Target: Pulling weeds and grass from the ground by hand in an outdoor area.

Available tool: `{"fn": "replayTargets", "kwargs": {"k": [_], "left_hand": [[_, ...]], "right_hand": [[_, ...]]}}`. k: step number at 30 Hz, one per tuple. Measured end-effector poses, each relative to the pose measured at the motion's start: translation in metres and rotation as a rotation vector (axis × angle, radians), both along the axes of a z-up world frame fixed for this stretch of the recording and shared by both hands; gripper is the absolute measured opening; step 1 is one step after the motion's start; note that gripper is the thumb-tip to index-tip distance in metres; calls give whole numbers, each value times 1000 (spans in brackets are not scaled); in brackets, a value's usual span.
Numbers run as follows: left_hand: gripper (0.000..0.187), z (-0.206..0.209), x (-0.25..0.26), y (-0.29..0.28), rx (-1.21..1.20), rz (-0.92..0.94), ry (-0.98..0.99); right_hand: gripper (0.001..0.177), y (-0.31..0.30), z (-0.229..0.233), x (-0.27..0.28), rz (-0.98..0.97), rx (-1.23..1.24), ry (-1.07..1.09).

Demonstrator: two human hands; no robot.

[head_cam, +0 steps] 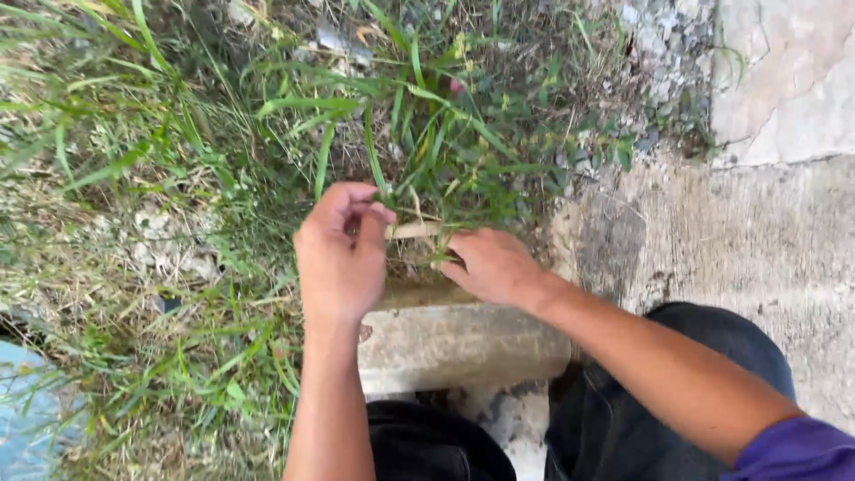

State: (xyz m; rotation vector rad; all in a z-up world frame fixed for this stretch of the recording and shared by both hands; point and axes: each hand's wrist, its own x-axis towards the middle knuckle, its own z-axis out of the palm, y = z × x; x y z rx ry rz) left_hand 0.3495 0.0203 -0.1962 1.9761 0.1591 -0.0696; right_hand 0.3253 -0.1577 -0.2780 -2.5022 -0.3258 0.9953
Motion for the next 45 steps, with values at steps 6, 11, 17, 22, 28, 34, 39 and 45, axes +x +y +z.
{"fn": "replayTargets", "kwargs": {"k": [6, 11, 17, 22, 28, 34, 39, 45], "left_hand": [[19, -3, -5, 19, 55, 29, -45], [17, 2, -10, 15, 49, 34, -79], [17, 8, -16, 10, 40, 40, -97], [18, 8, -22, 13, 127, 25, -118], [21, 3, -27, 11, 119, -3, -104], [16, -36, -27, -6, 26, -140, 61], [15, -101, -22, -37, 127, -380, 412], [20, -100, -7, -51, 217, -376, 444]], "right_hand": [[38, -44, 23, 11, -58, -263, 279], [29, -108, -94, 34, -226, -481, 89], [36, -95, -104, 41, -347, -423, -23], [67, -57, -88, 39, -271, -311, -25], [75, -45, -111, 38, -378, -343, 131], [40, -97, -225, 23, -226, -439, 133], [39, -74, -139, 16, -399, -251, 29], [29, -48, 20, 8, -403, 28, 136]]}}
